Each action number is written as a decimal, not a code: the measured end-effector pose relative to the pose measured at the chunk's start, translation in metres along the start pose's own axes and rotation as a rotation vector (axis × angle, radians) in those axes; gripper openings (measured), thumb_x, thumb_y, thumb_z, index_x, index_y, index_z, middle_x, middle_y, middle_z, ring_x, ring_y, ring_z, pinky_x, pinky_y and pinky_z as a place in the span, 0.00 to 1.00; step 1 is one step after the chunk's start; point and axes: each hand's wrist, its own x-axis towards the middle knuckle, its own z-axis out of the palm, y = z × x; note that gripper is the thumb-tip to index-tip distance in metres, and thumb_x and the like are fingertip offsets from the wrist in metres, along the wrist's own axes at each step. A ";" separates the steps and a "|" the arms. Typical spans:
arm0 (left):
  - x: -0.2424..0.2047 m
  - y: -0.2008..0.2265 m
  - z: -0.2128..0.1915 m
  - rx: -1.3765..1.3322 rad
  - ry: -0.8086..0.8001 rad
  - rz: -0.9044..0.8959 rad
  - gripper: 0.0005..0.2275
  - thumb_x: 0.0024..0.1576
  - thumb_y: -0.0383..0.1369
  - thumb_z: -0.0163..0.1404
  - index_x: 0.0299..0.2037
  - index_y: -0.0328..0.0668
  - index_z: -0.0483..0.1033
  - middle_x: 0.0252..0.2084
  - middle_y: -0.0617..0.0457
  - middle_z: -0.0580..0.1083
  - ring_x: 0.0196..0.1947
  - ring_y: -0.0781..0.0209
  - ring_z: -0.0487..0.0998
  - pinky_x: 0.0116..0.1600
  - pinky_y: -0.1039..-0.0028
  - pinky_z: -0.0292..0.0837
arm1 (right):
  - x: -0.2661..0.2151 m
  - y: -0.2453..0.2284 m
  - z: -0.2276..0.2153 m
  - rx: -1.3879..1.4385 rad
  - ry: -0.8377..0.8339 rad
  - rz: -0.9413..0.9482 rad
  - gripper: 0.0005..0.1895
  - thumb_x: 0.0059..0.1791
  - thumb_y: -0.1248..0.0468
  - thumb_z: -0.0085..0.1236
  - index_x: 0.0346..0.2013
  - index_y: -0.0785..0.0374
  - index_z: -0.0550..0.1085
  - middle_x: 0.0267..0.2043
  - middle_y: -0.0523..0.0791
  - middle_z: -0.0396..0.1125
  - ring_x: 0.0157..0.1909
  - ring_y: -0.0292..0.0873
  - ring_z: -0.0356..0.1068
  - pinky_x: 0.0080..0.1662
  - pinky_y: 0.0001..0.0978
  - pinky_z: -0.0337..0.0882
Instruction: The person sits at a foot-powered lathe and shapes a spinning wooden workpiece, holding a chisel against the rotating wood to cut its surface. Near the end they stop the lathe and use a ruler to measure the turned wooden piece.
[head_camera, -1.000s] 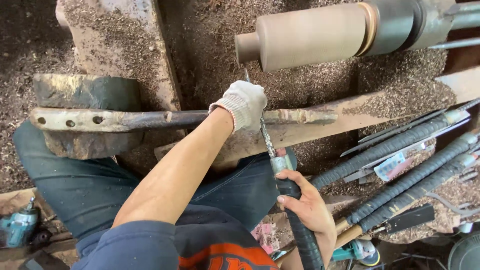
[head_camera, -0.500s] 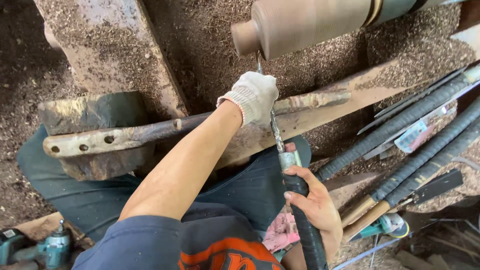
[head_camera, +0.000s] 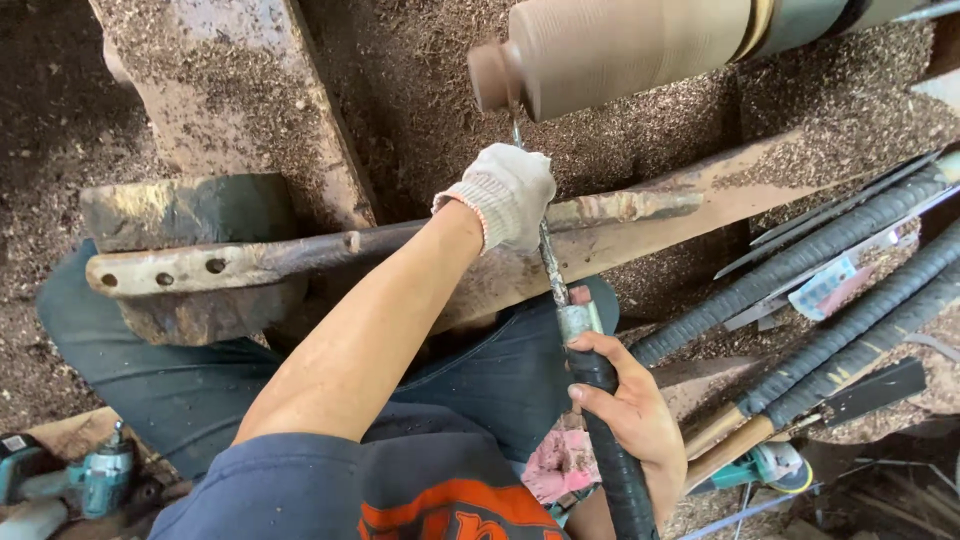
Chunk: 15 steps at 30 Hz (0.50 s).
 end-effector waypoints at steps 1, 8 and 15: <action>-0.001 0.002 -0.003 -0.005 0.002 -0.009 0.11 0.41 0.36 0.62 0.33 0.44 0.84 0.38 0.43 0.78 0.39 0.44 0.82 0.45 0.61 0.78 | 0.001 -0.001 -0.003 -0.005 -0.009 0.002 0.27 0.44 0.78 0.60 0.58 0.64 0.69 0.47 0.44 0.64 0.43 0.32 0.65 0.45 0.24 0.68; -0.004 0.007 -0.009 0.031 -0.071 -0.067 0.12 0.42 0.38 0.62 0.33 0.45 0.85 0.35 0.46 0.79 0.38 0.47 0.83 0.44 0.62 0.79 | 0.007 -0.010 -0.022 0.031 -0.060 0.094 0.28 0.43 0.79 0.60 0.58 0.63 0.70 0.41 0.43 0.64 0.36 0.33 0.65 0.39 0.25 0.68; -0.006 0.007 -0.008 0.017 -0.064 -0.103 0.14 0.42 0.41 0.63 0.35 0.45 0.85 0.37 0.45 0.79 0.39 0.47 0.83 0.45 0.61 0.79 | 0.013 -0.017 -0.039 0.046 -0.112 0.146 0.28 0.44 0.78 0.61 0.58 0.64 0.70 0.39 0.42 0.63 0.34 0.34 0.65 0.36 0.25 0.66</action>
